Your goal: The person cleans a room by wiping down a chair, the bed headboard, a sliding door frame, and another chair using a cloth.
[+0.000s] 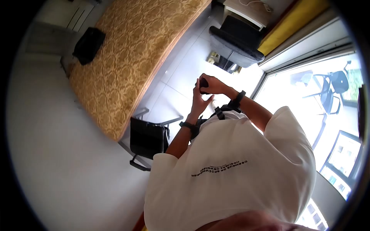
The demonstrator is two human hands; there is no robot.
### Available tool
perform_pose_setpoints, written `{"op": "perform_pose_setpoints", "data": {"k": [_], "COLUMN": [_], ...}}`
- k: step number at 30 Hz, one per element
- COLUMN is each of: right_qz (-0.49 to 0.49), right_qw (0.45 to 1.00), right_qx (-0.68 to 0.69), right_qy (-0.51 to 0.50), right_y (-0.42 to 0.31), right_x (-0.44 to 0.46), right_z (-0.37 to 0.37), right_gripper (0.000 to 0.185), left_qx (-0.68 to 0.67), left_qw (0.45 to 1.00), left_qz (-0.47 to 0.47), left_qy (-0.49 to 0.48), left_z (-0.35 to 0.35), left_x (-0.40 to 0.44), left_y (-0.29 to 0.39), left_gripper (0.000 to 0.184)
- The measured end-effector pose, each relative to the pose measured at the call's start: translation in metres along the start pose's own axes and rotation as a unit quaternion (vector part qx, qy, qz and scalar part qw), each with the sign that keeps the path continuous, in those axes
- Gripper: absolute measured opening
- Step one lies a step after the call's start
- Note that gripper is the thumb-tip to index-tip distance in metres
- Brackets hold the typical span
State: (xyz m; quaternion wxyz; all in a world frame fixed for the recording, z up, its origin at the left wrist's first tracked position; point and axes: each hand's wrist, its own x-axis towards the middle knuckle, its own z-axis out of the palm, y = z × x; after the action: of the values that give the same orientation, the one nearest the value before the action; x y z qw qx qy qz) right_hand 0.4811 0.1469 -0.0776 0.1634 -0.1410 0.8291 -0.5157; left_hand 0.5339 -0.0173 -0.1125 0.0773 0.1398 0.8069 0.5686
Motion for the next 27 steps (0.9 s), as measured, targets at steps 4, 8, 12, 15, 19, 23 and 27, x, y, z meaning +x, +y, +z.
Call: {"op": "perform_pose_setpoints", "data": {"k": [4,8,12,15,19,23,27], "right_qz": [0.079,-0.008,0.025,0.130,0.301,0.350,0.404], "right_qw": [0.971,0.948,0.890,0.848,0.835,0.777,0.786], "right_qx": [0.206,0.189,-0.182,-0.268,-0.301,-0.358,-0.333], "right_qy": [0.091,0.255,0.416,0.439,0.349,0.381,0.329], "right_y": [-0.013,-0.007,0.023,0.053,0.071,0.078,0.073], "right_x": [-0.036,-0.050,-0.060,-0.061,-0.033,0.002,0.000], "right_z": [-0.089,-0.126,-0.161,-0.197,-0.211,-0.205,-0.213], "right_gripper": [0.041,0.040,0.036,0.029,0.032,0.033,0.037], "left_qx": [-0.020,-0.012,0.038,0.080,0.253,0.338,0.278], "left_qw": [0.999,0.991,0.977,0.955,0.914,0.860,0.858], "left_qz": [0.032,0.136,0.205,0.281,0.295,0.336,0.342], "left_qy": [0.004,-0.006,0.042,0.051,-0.113,-0.183,-0.265], "left_z": [0.027,0.043,0.038,0.041,0.064,0.100,0.097], "left_x": [0.085,0.139,0.186,0.253,0.304,0.320,0.332], "left_y": [0.039,0.059,0.077,0.068,0.081,0.084,0.095], "left_gripper": [0.055,0.040,0.043,0.039,0.034,0.052,0.074]}}
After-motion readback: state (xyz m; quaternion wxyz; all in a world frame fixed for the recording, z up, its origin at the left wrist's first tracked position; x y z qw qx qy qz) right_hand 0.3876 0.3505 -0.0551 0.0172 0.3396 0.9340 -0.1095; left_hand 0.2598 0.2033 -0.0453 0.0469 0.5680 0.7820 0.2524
